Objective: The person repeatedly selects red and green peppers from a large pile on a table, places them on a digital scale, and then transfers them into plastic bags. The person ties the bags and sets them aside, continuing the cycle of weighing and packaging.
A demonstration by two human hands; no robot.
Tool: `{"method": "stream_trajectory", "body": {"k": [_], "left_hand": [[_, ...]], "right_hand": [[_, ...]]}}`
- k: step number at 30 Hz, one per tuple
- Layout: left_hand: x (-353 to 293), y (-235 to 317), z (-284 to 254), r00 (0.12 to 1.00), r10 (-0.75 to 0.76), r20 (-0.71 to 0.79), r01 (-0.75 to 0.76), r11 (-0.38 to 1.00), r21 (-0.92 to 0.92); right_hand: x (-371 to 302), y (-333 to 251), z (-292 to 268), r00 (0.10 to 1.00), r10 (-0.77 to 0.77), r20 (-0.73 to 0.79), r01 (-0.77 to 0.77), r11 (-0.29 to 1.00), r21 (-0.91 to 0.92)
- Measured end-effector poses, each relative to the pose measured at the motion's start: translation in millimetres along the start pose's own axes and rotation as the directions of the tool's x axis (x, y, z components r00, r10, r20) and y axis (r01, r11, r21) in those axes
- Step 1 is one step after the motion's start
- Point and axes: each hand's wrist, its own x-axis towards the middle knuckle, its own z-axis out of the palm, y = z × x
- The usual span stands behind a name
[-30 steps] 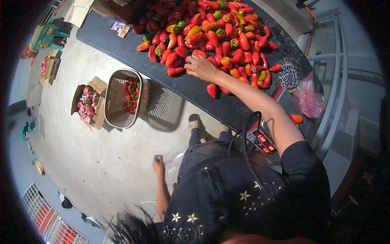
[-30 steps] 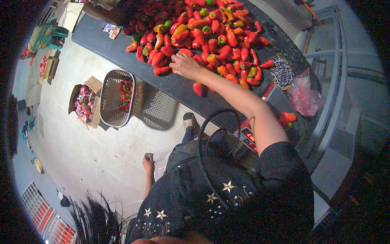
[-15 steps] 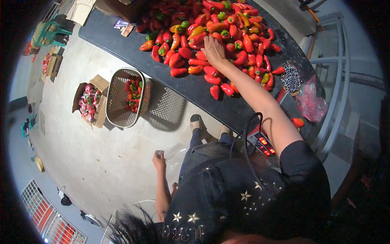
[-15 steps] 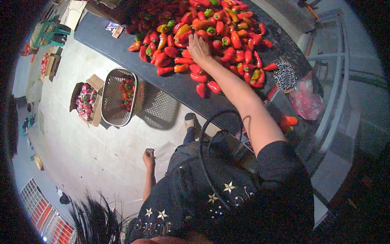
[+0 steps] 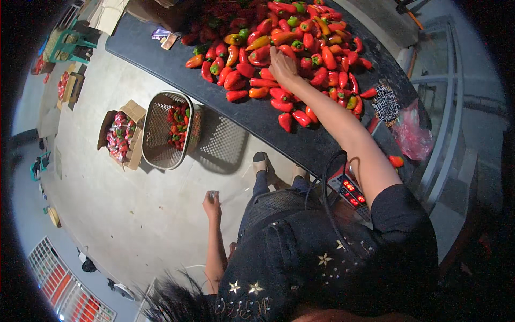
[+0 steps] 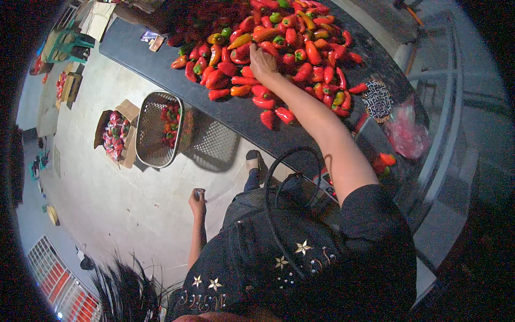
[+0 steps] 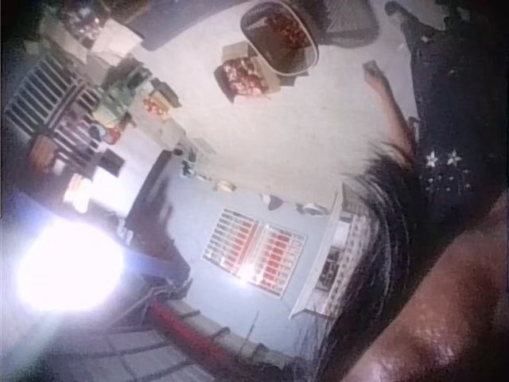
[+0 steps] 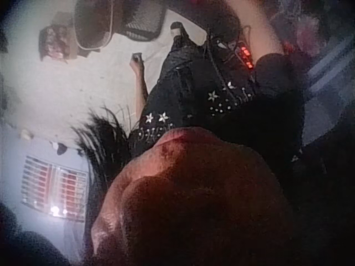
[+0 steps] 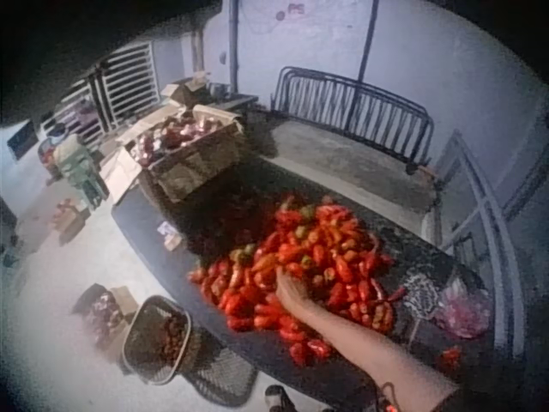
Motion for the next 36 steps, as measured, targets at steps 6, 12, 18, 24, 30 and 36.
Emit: {"method": "stream_trajectory", "body": {"k": [6, 12, 18, 24, 30, 36], "left_hand": [[-8.9, -13.2, -6.2, 1.000, -0.008, 0.017, 0.007, 0.999, 0.042], [-1.6, -14.9, -8.9, 0.999, -0.002, 0.038, 0.001, 1.000, 0.008], [21.2, -23.5, -16.5, 0.999, 0.037, 0.021, -0.038, 0.998, 0.049], [36.2, -11.0, -18.3, 0.998, 0.043, 0.041, -0.045, 0.997, 0.057], [37.0, -4.8, -7.3, 0.996, 0.069, 0.048, -0.072, 0.996, 0.050], [34.4, 25.8, 11.4, 0.990, 0.010, 0.139, -0.018, 0.998, 0.054]], "right_hand": [[-8.9, 7.4, -1.4, 0.999, 0.004, -0.034, 0.000, 0.993, 0.118], [-26.2, 19.6, -21.8, 0.991, -0.077, -0.110, 0.092, 0.986, 0.137], [-6.8, 10.4, -60.3, 0.951, -0.244, -0.192, 0.250, 0.968, 0.005], [28.8, 36.0, -43.3, 0.971, -0.226, -0.076, 0.225, 0.974, -0.010], [17.1, 50.0, -33.4, 0.959, -0.280, 0.037, 0.282, 0.957, -0.061], [-22.4, 66.4, -46.7, 0.924, -0.372, -0.095, 0.371, 0.928, -0.024]]}}
